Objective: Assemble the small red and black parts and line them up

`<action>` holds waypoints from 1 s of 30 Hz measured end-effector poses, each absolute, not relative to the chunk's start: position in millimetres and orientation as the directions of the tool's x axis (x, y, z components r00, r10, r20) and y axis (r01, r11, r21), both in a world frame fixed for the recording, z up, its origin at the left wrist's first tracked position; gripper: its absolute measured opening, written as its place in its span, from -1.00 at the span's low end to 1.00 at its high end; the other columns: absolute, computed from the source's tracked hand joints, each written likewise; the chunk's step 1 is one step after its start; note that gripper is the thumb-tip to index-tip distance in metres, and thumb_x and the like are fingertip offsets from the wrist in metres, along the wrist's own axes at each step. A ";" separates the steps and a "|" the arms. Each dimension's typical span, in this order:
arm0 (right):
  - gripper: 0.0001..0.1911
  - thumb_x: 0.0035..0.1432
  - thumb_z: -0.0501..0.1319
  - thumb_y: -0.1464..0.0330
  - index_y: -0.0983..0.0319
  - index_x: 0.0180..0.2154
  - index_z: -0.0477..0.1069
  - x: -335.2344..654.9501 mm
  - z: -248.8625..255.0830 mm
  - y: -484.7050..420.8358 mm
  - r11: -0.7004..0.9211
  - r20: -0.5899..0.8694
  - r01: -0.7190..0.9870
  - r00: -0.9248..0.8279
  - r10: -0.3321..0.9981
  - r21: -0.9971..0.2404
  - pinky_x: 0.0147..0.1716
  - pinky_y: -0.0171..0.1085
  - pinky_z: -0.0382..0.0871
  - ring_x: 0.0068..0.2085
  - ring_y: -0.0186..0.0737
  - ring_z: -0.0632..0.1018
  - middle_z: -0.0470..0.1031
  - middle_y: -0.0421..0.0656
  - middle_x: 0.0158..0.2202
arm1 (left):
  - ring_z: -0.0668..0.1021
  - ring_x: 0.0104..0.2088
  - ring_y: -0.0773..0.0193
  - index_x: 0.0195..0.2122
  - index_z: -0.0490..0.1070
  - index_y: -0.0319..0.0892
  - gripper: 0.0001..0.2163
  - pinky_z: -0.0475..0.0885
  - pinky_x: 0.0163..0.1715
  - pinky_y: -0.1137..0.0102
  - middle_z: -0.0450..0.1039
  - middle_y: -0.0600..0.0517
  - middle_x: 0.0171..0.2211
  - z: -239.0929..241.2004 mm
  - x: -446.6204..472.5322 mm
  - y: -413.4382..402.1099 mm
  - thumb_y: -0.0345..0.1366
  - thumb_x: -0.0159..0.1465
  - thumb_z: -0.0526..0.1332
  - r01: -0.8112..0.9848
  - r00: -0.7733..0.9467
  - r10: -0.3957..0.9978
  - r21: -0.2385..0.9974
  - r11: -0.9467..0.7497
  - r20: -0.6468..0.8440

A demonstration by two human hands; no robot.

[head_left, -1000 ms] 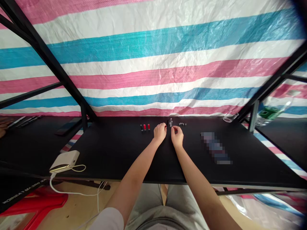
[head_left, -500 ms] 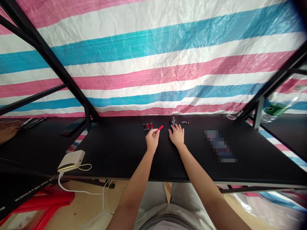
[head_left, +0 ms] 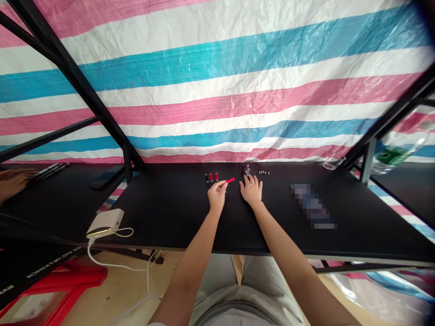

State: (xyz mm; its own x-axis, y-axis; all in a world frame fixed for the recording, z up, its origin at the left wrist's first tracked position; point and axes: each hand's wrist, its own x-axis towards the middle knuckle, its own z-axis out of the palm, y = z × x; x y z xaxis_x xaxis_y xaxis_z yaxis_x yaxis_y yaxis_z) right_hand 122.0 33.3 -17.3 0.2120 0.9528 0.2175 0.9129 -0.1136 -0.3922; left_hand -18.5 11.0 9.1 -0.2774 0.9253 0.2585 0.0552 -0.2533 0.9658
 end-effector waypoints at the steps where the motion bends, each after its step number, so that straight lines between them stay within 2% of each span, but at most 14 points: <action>1: -0.52 0.22 -0.08 0.22 0.23 0.13 0.17 121.8 -17.9 33.0 -0.106 0.234 0.914 0.211 0.949 -0.392 0.13 0.12 -0.18 0.23 0.01 0.03 0.12 -0.04 0.19 | 0.43 -0.55 0.42 -0.33 0.51 -0.21 -0.76 0.43 -0.51 0.48 0.49 0.00 -0.42 8.9 -18.8 11.2 -0.18 0.05 0.26 0.054 -0.284 0.923 0.965 -0.256 0.261; 6: -0.60 0.22 -0.06 0.24 0.22 0.02 0.28 120.7 -16.7 27.1 -0.027 0.389 0.915 0.198 0.900 -0.404 0.07 0.09 -0.12 0.14 0.01 0.19 0.28 0.00 0.08 | 0.43 -0.57 0.44 -0.33 0.51 -0.21 -0.76 0.40 -0.53 0.49 0.49 0.00 -0.40 8.2 -21.0 11.9 -0.18 0.04 0.26 0.035 -0.322 0.914 0.968 -0.249 0.247; 10: -0.69 0.20 -0.02 0.22 0.23 -0.15 0.35 122.3 -10.1 19.6 0.091 0.543 0.895 0.181 0.820 -0.436 -0.06 -0.06 0.04 -0.12 -0.11 0.39 0.42 -0.02 -0.14 | 0.43 -0.56 0.44 -0.30 0.51 -0.21 -0.74 0.41 -0.53 0.50 0.48 0.01 -0.43 8.5 -22.8 12.1 -0.16 0.03 0.26 0.005 -0.360 0.908 0.973 -0.229 0.216; 14: -0.77 0.22 -0.04 0.29 0.25 -0.29 0.32 124.7 -4.0 13.8 0.239 0.632 0.848 0.137 0.763 -0.473 -0.15 -0.19 0.05 -0.30 -0.26 0.42 0.45 -0.12 -0.32 | 0.42 -0.55 0.44 -0.31 0.50 -0.23 -0.73 0.41 -0.54 0.51 0.46 0.02 -0.46 9.5 -23.2 12.7 -0.17 0.02 0.27 -0.024 -0.382 0.902 0.974 -0.227 0.201; 18: -0.74 0.25 -0.09 0.28 0.25 -0.23 0.30 123.3 0.7 9.6 0.329 0.622 0.800 0.070 0.780 -0.502 -0.13 -0.23 0.05 -0.32 -0.29 0.44 0.46 -0.11 -0.28 | 0.42 -0.56 0.44 -0.31 0.50 -0.23 -0.73 0.41 -0.56 0.51 0.46 0.02 -0.46 9.8 -23.4 13.0 -0.17 0.03 0.27 -0.017 -0.390 0.898 0.973 -0.228 0.203; 22: -0.70 0.25 -0.09 0.26 0.25 -0.15 0.31 120.6 4.2 6.5 0.359 0.587 0.779 0.016 0.809 -0.515 -0.11 -0.22 0.07 -0.24 -0.25 0.46 0.47 -0.05 -0.19 | 0.43 -0.56 0.44 -0.30 0.50 -0.22 -0.73 0.42 -0.55 0.50 0.47 0.01 -0.43 8.5 -24.0 12.8 -0.16 0.04 0.26 0.006 -0.372 0.902 0.973 -0.232 0.217; 30: -0.68 0.26 -0.09 0.28 0.24 -0.11 0.33 121.5 6.5 3.9 0.385 0.596 0.776 -0.014 0.803 -0.499 -0.10 -0.23 0.08 -0.24 -0.26 0.46 0.48 -0.08 -0.20 | 0.44 -0.57 0.45 -0.30 0.49 -0.20 -0.75 0.42 -0.53 0.49 0.49 0.00 -0.36 5.4 -25.6 13.1 -0.15 0.07 0.24 0.081 -0.371 0.893 0.967 -0.242 0.254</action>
State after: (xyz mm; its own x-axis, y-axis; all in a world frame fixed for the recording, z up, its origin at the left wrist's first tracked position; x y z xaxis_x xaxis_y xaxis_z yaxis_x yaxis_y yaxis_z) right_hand 121.5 3.9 6.5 -0.0145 0.8027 0.5962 0.7764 0.3847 -0.4991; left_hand -25.6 13.1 5.4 -0.3715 0.8929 0.2545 0.0809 -0.2419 0.9669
